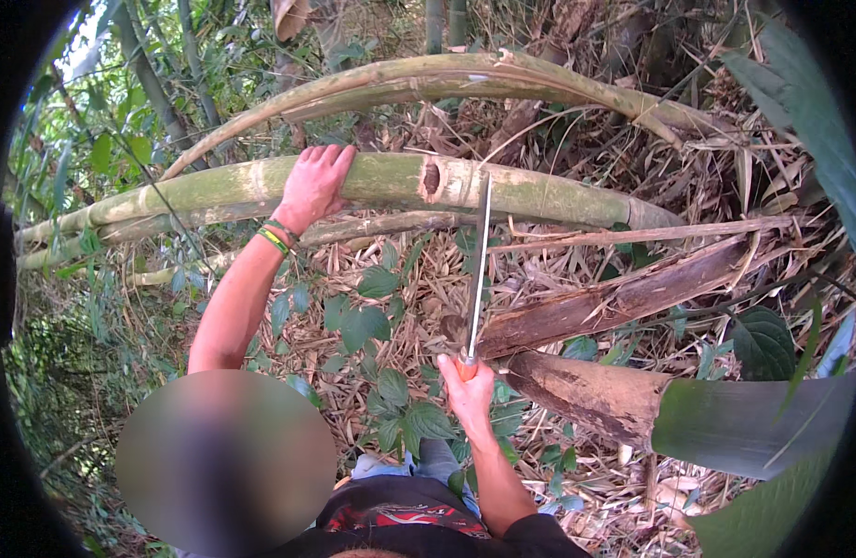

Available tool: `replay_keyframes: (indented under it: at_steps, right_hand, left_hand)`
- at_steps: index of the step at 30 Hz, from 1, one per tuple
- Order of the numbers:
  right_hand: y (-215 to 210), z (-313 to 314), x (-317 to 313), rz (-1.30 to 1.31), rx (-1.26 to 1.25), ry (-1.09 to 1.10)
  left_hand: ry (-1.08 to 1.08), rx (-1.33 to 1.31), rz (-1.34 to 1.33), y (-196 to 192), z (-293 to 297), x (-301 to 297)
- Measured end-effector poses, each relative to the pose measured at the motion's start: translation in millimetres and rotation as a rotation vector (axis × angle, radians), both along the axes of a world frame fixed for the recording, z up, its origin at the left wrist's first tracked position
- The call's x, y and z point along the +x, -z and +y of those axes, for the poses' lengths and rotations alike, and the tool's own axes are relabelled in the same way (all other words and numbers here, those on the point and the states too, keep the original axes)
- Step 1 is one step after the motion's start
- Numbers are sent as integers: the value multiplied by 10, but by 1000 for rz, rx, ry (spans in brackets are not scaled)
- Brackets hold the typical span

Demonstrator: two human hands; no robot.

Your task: The person uses a machete to chop a fallen bamboo stalk into shorter sections in a forest. They repeatedly strike the bamboo with the machete, repositioning the stalk as needed, and clear away cut pieces.

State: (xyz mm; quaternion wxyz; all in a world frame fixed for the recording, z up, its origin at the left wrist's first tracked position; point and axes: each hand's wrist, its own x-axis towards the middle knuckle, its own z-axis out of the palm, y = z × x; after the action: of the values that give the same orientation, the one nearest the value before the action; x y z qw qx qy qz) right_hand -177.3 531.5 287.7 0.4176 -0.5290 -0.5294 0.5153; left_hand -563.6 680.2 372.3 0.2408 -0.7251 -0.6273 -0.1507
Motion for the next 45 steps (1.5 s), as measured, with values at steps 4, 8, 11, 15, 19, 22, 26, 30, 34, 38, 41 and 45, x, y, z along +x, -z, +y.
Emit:
replay_keyframes:
  at_steps: [4,8,11,15,19,22,26,30,34,38,41,45]
  right_hand:
    - [16,127,-344,28,1,13]
    - [590,413,-642,61,74,-24]
    - [503,254,-732,23,-21,-8]
    - [8,561,-507,-74,387,-23]
    - [-2489,608,-671,248,1115,-143]
    - [-3519,487,-671,359,1305,-102]
    - [-1820,1093,-836,392,1210,149]
    - [838,1235,-981,257,56,-74]
    - [329,848,-996,70,108,-29]
    - [-1575,794,-933,15,757,-86]
    - [-3131,554,-1174,341,1354,1]
    - [-3023,606,-1105,571,1428,-300]
  left_hand:
    - [4,-28,-27,18,-39,-7]
    - [-58,7,-80,-87,-136,162]
    - [-153,139,-197,-18,-455,296]
    - [-158,369,-455,285,-1333,359]
    - [-288,314,-671,936,-2633,248]
    - [-476,209,-794,1564,-3655,393]
    - [-581,182,-1041,2182,-4577,864]
    - [-529,21,-1220,2213,-4848,1465]
    - [-574,-28,-1229,2195,-5131,1590]
    - [-571,-69,-1309,2287,-5265,1503]
    - [-649,-117,-1318,2380,-5484,1535]
    - [-667,-73,-1381,2711,-5671,1770]
